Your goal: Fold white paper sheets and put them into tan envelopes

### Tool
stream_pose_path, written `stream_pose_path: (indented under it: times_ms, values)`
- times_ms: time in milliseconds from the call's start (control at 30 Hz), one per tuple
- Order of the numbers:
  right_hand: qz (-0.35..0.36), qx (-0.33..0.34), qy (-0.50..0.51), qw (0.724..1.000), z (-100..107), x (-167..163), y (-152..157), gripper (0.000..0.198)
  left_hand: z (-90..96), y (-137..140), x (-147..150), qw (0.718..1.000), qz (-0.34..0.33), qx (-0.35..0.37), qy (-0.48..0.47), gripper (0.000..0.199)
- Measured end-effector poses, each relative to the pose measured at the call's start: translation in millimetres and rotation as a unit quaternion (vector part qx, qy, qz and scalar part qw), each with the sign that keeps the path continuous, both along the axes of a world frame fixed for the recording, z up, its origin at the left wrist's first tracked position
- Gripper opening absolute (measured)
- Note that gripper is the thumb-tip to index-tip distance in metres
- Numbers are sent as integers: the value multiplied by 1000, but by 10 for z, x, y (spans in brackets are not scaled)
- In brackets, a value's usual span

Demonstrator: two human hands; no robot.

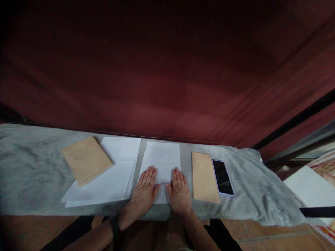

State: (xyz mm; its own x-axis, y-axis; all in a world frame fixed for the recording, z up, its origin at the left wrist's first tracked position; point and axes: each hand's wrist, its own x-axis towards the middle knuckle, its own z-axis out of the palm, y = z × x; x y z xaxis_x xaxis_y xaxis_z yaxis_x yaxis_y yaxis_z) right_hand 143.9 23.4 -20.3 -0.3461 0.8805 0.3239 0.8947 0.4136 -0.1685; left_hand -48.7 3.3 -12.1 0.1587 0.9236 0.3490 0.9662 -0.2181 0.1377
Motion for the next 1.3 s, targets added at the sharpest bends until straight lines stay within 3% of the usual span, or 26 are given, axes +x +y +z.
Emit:
stream_pose_path:
  times_ms: [300, 433, 633, 700, 933, 1167, 1300]
  values:
    - [-37, 12, 14, 999, -81, 173, -98, 67, -18, -137, -165, 999, 30, -20, 10, 64]
    - [-35, 10, 40, 999, -28, 123, -106, 65, 51, -154, -91, 1000, -1, -26, 10, 63]
    - [91, -52, 46, 993, 136, -93, -91, 55, 21, -170, 118, 995, -92, -25, -2, 62]
    - [101, -57, 37, 993, 138, -108, -83, 54, -35, -152, 116, 995, -95, -21, 2, 63]
    - [16, -23, 21, 999, 100, -60, 103, 54, -44, 137, -19, 999, -21, -37, 0, 61]
    - [34, -55, 23, 998, 172, -304, 468, 51, 52, 534, 79, 997, -32, -67, 19, 56]
    - [8, -42, 19, 999, 107, -325, 613, 52, 68, 720, 42, 997, -3, -74, 25, 55]
